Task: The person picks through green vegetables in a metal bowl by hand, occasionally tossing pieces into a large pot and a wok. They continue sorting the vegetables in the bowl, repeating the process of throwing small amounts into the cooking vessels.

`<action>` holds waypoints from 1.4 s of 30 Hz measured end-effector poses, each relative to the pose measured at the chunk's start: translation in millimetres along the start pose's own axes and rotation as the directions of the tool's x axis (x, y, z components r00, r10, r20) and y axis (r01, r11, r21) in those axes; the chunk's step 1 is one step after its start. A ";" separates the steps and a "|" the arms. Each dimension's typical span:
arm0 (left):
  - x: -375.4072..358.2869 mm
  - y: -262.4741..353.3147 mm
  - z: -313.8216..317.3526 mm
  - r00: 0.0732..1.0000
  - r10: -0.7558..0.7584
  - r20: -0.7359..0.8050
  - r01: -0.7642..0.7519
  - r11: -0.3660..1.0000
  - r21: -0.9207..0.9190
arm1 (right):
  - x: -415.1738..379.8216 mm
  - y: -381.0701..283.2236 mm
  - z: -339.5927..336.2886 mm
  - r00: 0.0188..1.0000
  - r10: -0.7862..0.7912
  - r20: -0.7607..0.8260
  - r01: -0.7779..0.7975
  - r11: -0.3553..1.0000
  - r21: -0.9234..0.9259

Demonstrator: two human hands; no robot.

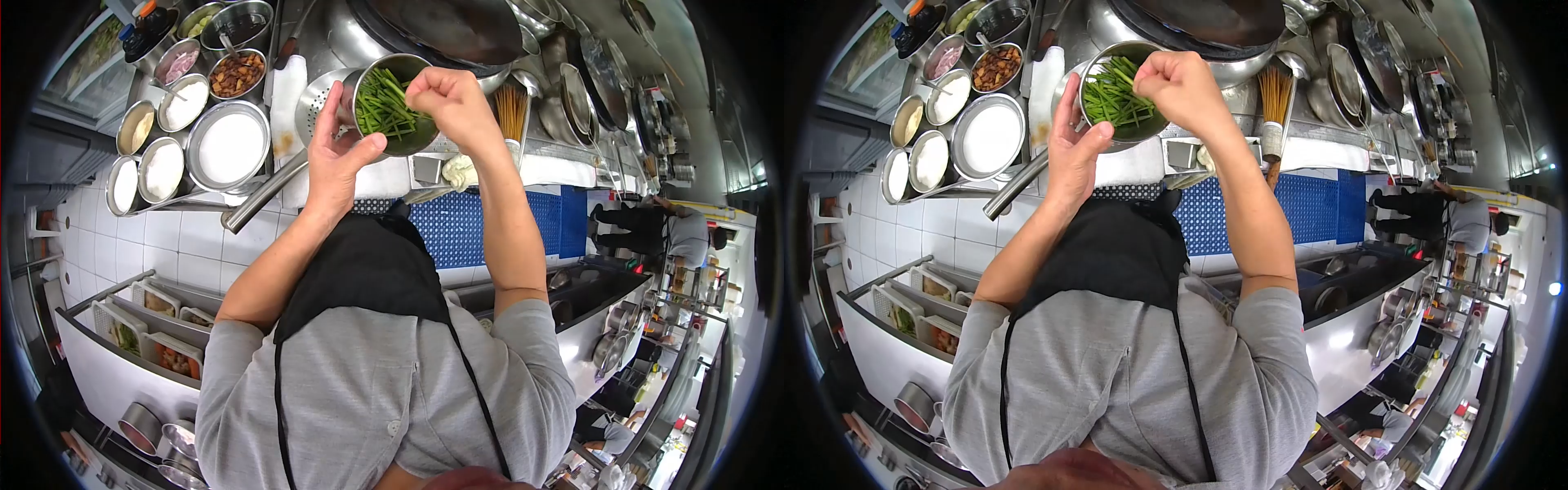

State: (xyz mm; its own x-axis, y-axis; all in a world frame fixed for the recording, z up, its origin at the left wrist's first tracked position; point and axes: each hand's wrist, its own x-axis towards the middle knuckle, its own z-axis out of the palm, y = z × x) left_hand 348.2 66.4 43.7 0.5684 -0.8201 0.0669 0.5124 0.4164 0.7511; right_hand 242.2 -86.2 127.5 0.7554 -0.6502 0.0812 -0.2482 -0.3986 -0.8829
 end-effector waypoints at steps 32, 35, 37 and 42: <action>-4.5 5.7 -2.7 0.999 -0.005 0.034 0.007 0.999 -0.051 | -4.5 -23.5 0.5 0.953 -0.271 0.138 0.300 0.911 -0.282; -2.7 7.1 -4.6 0.999 -0.033 0.037 0.036 0.994 -0.107 | -6.1 -20.5 -23.2 0.960 0.076 0.268 -0.164 0.931 0.325; -2.5 7.3 -4.3 0.999 -0.026 0.040 0.030 0.994 -0.107 | -7.5 -18.2 -24.0 0.966 0.009 0.259 -0.168 0.782 0.600; -1.0 5.0 -0.7 0.999 0.026 0.045 -0.024 0.999 -0.038 | -12.6 -11.3 -29.0 0.968 -0.002 0.252 -0.219 0.490 0.844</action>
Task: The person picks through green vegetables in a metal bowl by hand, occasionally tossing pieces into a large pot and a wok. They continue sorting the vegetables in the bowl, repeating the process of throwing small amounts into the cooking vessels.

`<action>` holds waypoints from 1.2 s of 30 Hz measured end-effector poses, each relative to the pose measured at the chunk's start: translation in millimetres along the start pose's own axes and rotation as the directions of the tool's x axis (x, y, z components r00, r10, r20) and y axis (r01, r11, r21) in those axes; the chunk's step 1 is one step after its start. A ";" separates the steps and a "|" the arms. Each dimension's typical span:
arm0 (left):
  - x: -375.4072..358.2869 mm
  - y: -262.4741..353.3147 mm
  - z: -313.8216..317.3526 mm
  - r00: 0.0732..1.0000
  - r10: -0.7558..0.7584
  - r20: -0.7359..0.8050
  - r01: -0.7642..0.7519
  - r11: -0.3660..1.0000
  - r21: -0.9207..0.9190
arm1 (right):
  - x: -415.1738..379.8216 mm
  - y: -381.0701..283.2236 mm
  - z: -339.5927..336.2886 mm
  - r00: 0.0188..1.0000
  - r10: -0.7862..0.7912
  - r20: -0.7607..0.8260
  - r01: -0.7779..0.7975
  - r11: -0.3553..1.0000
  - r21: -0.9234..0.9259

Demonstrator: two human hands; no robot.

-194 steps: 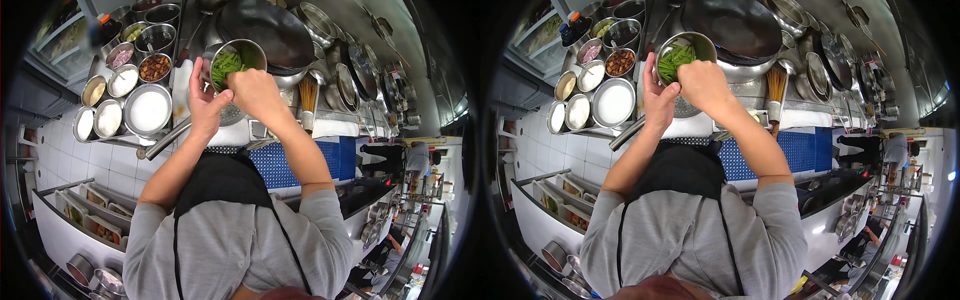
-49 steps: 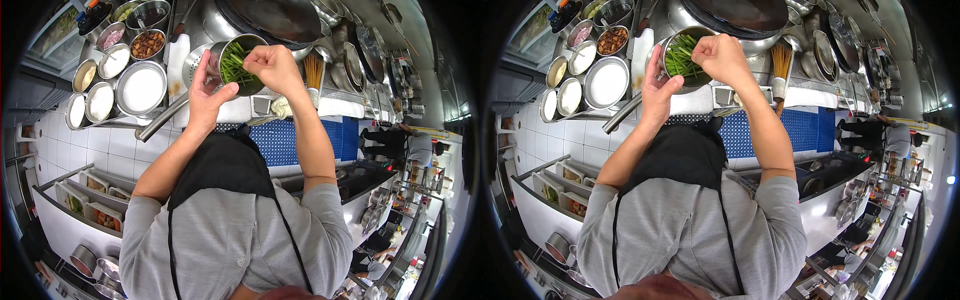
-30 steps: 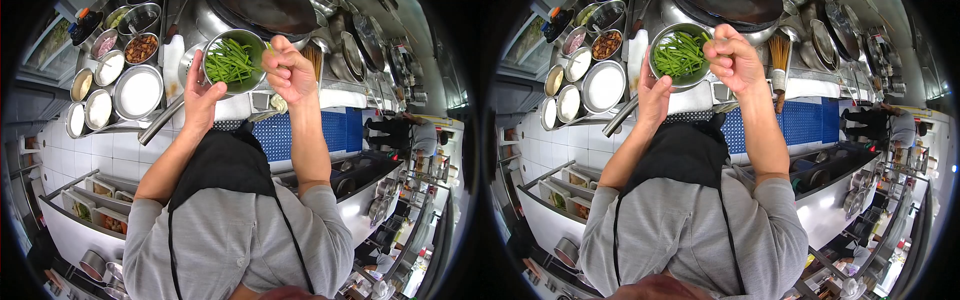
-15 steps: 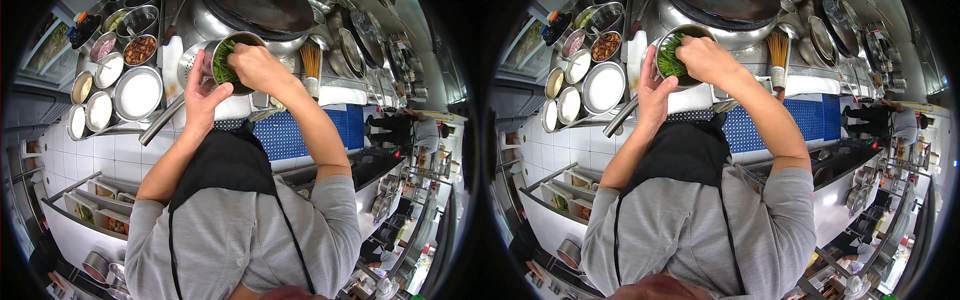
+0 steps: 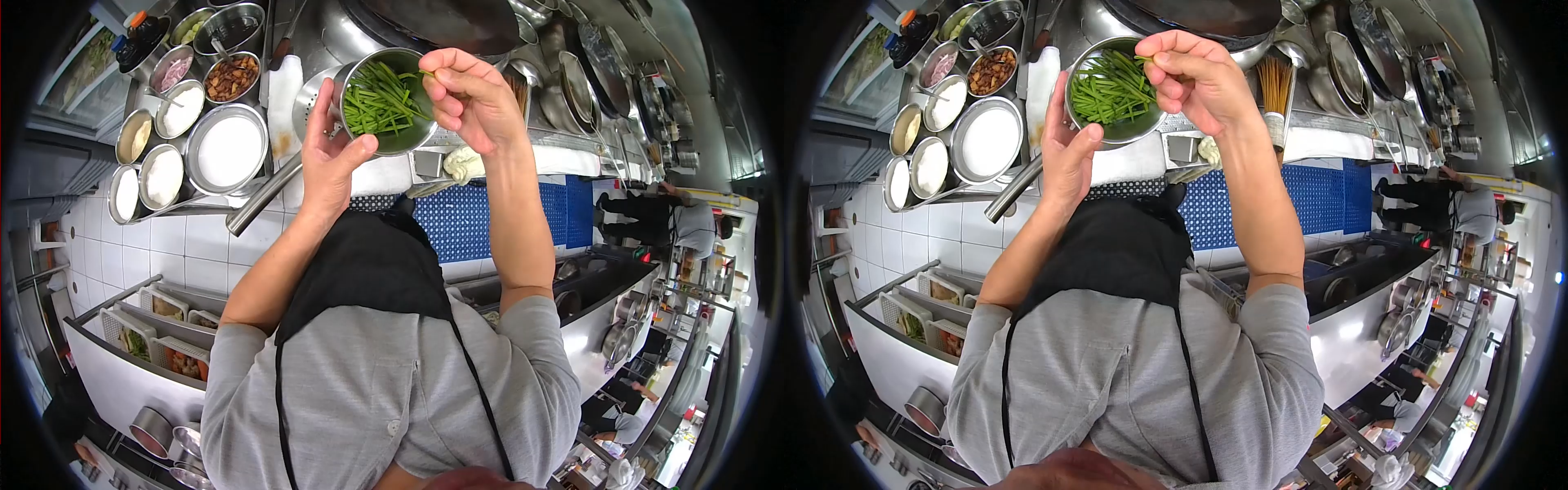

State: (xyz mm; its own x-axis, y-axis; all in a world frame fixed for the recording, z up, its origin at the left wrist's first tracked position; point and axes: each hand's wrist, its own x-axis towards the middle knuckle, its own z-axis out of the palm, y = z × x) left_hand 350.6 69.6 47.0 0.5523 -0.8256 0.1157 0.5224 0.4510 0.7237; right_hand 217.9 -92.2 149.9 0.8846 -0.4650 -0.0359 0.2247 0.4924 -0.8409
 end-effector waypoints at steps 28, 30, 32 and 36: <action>-0.6 -3.5 1.4 0.997 0.071 0.012 -0.072 0.990 0.121 | 18.0 48.9 19.8 0.958 -0.213 0.190 0.081 -0.435 -0.897; -1.0 -1.7 0.5 0.998 0.061 0.003 -0.061 0.992 0.107 | 21.4 44.9 24.0 0.953 -0.264 0.148 0.065 -0.300 -0.952; -1.2 -0.2 -1.1 0.999 0.045 -0.013 -0.044 0.995 0.092 | 18.2 33.6 32.2 0.951 -0.306 0.051 0.032 -0.067 -0.997; 1.5 -2.6 -7.3 0.999 0.030 -0.041 -0.028 0.999 0.030 | 20.4 21.0 11.7 0.980 -0.100 -0.174 -0.043 0.742 -0.669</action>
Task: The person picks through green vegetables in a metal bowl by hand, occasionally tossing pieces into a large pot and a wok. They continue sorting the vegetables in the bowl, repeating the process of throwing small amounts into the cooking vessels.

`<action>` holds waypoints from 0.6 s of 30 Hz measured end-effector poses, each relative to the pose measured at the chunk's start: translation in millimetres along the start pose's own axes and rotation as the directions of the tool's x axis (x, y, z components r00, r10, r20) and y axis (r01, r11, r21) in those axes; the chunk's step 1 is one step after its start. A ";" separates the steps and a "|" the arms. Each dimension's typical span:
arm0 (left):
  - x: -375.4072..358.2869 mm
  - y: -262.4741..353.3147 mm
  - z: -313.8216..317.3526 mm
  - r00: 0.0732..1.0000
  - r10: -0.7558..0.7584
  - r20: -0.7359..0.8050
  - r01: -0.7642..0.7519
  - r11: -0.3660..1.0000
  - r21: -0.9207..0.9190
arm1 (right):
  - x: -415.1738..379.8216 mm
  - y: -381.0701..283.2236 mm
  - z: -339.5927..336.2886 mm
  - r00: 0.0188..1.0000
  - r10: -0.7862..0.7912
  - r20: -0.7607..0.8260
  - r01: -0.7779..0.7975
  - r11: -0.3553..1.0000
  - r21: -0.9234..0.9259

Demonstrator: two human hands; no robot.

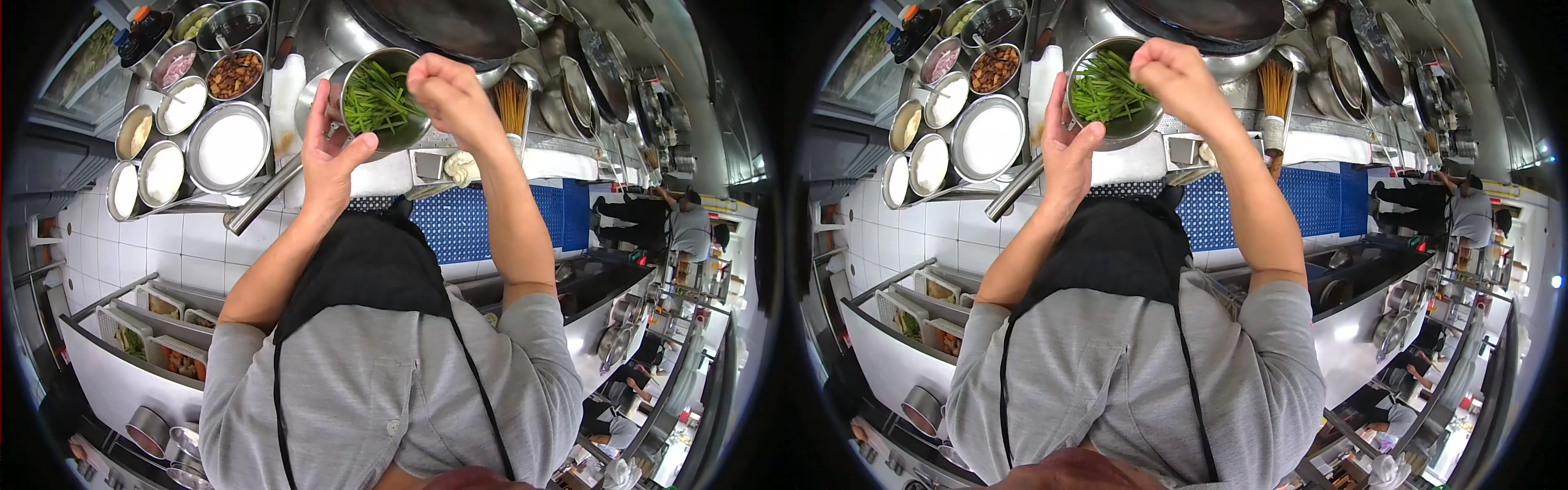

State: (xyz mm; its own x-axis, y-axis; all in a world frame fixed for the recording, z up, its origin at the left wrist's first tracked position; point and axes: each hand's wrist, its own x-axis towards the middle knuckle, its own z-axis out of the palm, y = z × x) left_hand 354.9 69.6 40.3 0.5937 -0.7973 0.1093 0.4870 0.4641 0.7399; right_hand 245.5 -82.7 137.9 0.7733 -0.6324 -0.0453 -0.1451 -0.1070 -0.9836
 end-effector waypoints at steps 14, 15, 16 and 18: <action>-0.9 -2.9 5.9 0.999 -0.002 0.048 -0.002 0.996 0.091 | -1.6 9.7 20.4 0.969 -0.245 0.040 0.168 0.527 -0.833; -1.4 -2.0 6.1 0.999 -0.014 0.048 0.010 0.996 0.086 | -2.4 6.6 17.9 0.971 -0.240 0.018 0.166 0.610 -0.775; -1.2 -2.4 6.0 0.999 -0.007 0.042 0.003 0.996 0.088 | -1.8 6.7 16.5 0.964 -0.263 0.044 0.193 0.577 -0.794; -2.0 -3.9 5.9 0.999 0.004 0.034 -0.007 0.996 0.094 | -1.4 8.1 14.3 0.948 -0.305 0.091 0.243 0.508 -0.826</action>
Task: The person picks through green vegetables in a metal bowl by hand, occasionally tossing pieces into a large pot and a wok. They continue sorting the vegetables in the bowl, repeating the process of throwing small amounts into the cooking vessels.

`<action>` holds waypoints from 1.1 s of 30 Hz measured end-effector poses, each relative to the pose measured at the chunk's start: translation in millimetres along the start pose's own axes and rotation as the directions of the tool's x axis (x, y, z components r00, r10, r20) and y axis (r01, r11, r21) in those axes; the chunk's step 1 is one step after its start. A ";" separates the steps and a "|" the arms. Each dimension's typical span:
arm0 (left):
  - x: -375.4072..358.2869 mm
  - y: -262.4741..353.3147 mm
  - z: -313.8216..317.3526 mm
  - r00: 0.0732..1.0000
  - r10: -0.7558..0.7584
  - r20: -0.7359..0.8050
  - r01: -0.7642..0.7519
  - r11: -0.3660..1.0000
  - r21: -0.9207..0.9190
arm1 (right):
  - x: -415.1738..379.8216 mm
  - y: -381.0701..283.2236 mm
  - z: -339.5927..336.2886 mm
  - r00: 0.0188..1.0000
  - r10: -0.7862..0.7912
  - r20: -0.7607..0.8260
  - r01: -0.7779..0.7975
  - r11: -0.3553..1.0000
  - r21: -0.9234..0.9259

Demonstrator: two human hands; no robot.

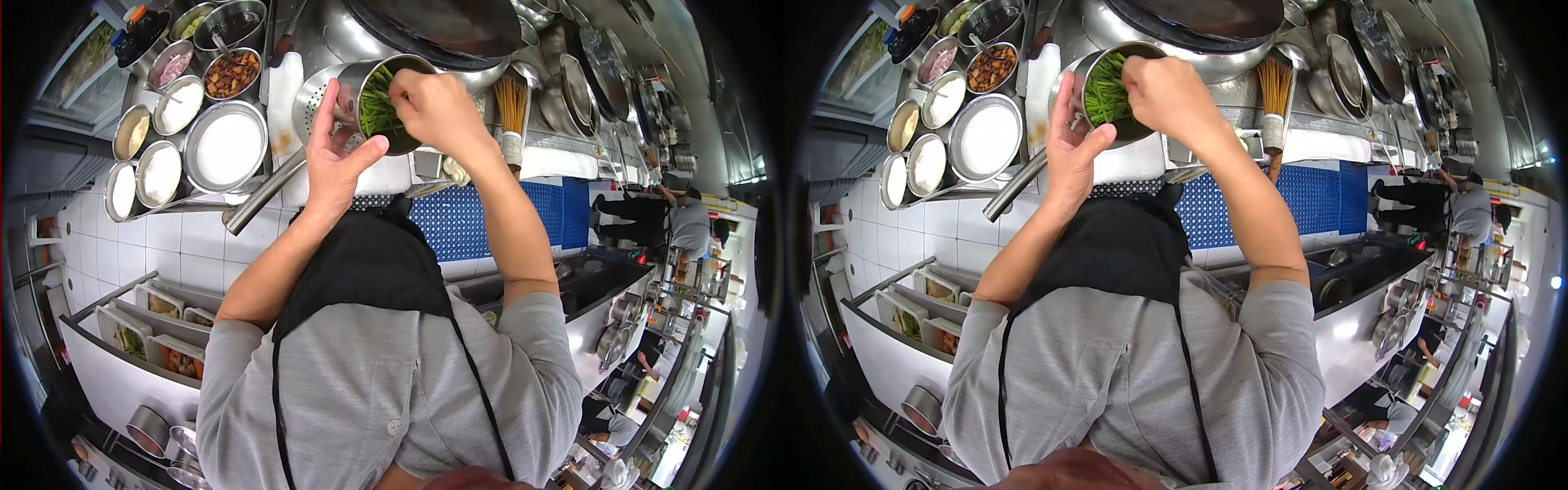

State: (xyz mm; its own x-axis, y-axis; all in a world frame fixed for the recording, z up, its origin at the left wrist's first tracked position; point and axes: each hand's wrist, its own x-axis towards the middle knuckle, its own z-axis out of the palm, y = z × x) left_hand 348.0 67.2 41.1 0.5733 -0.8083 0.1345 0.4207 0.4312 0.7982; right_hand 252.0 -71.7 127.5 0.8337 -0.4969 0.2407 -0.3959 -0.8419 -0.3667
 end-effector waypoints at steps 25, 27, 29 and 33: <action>7.3 2.7 -9.9 0.989 -0.146 -0.020 0.135 0.953 -0.273 | -51.0 44.7 -10.0 0.983 -0.024 0.182 -0.174 -0.449 0.877; 7.4 -0.8 -9.7 0.992 -0.121 -0.019 0.113 0.965 -0.238 | -53.6 38.7 -10.0 0.966 0.036 0.257 -0.208 -0.485 0.849; 7.1 -1.6 -8.8 0.994 -0.109 -0.024 0.101 0.970 -0.219 | -54.9 35.8 -4.4 0.952 0.109 0.286 -0.199 -0.486 0.851; 6.3 -6.5 -10.4 0.993 -0.106 -0.050 0.095 0.978 -0.187 | -57.0 35.1 4.5 0.944 0.134 0.302 -0.183 -0.548 0.816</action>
State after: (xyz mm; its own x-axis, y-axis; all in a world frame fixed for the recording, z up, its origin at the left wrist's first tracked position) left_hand 356.2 63.5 30.7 0.5597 -0.8284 0.0198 0.5974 0.4199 0.6832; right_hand 192.4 -72.0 96.9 0.8502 -0.5181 -0.0934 0.3782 0.7245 -0.5762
